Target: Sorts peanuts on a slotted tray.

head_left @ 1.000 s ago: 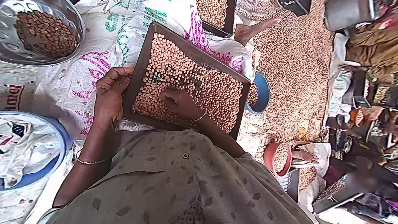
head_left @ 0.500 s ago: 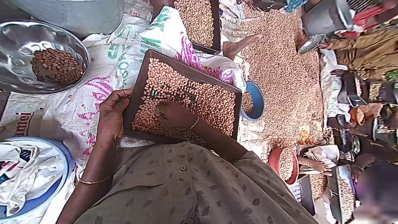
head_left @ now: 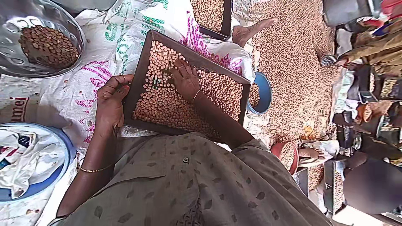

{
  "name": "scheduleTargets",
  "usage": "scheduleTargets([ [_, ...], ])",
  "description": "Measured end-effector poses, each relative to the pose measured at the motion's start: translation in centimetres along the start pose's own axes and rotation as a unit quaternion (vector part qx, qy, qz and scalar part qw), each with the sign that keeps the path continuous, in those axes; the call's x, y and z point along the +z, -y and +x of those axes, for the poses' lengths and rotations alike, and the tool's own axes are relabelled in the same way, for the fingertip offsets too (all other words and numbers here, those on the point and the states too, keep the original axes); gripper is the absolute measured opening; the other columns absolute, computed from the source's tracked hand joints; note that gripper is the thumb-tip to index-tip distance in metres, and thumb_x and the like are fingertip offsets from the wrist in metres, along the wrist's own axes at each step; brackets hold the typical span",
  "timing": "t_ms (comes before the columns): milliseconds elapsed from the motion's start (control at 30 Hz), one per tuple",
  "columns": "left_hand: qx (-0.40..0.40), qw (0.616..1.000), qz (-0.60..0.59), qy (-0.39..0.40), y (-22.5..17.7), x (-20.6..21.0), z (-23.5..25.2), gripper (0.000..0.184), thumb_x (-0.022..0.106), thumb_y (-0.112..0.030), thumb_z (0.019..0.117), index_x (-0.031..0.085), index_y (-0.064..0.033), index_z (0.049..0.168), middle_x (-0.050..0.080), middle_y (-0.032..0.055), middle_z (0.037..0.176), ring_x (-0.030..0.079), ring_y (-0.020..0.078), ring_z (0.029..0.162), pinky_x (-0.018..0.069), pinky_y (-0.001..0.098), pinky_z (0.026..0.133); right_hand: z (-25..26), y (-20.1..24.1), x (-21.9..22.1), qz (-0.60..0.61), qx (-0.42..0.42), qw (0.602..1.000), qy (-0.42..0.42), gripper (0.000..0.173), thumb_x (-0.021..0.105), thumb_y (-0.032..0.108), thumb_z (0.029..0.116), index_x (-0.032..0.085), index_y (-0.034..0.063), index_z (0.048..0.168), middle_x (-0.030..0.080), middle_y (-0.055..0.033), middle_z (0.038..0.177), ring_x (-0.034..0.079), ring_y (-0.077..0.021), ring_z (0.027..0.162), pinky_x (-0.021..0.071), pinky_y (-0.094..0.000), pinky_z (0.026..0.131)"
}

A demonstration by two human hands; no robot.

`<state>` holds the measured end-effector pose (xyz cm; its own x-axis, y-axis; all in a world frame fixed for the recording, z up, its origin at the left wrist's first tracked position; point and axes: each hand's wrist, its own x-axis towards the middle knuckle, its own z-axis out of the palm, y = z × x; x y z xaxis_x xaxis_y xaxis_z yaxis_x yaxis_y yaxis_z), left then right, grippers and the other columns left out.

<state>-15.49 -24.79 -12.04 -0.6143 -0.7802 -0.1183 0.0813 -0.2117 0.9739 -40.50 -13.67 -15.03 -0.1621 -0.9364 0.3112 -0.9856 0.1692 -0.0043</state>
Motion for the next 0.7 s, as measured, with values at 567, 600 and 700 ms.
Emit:
scheduleTargets([
  [567, -0.005, 1.0, 0.006, -0.01, 0.0, 0.2, -0.2, 0.028, 0.044, -0.004, 0.104, 0.065, -0.0081, 0.123, 0.069, -0.0036, 0.113, 0.066, 0.0034, 0.099, 0.0556, 0.0221, 0.087, 0.0, 3.4, -5.8, 0.237, 0.093, 0.967, 0.001, 0.031, 0.064, 0.01, 0.098, 0.068, 0.0004, 0.127, 0.063, -0.018, 0.136, 0.068, -0.0304, 0.113, 0.0586, -0.0434, 0.091],
  [600, -0.004, 1.0, 0.007, -0.011, 0.0, 0.2, -0.2, 0.028, 0.044, -0.004, 0.1036, 0.065, -0.0082, 0.123, 0.069, -0.0036, 0.113, 0.066, 0.0034, 0.099, 0.0559, 0.0219, 0.086, 1.5, 3.5, -4.5, 0.218, 0.102, 0.971, -0.016, 0.036, 0.064, 0.013, 0.0983, 0.067, 0.0001, 0.132, 0.059, -0.0186, 0.144, 0.063, -0.0339, 0.125, 0.0532, -0.047, 0.102],
  [700, -0.004, 1.0, 0.011, -0.017, 0.0, 0.2, -0.2, 0.028, 0.043, -0.004, 0.1048, 0.065, -0.0072, 0.123, 0.069, -0.0024, 0.112, 0.067, 0.0044, 0.098, 0.0561, 0.0224, 0.086, 3.0, 4.7, -0.2, 0.12, 0.069, 0.989, 0.045, 0.057, 0.06, 0.032, 0.1014, 0.05, 0.0063, 0.152, 0.038, -0.0188, 0.163, 0.032, -0.0399, 0.152, 0.0259, -0.0641, 0.119],
])
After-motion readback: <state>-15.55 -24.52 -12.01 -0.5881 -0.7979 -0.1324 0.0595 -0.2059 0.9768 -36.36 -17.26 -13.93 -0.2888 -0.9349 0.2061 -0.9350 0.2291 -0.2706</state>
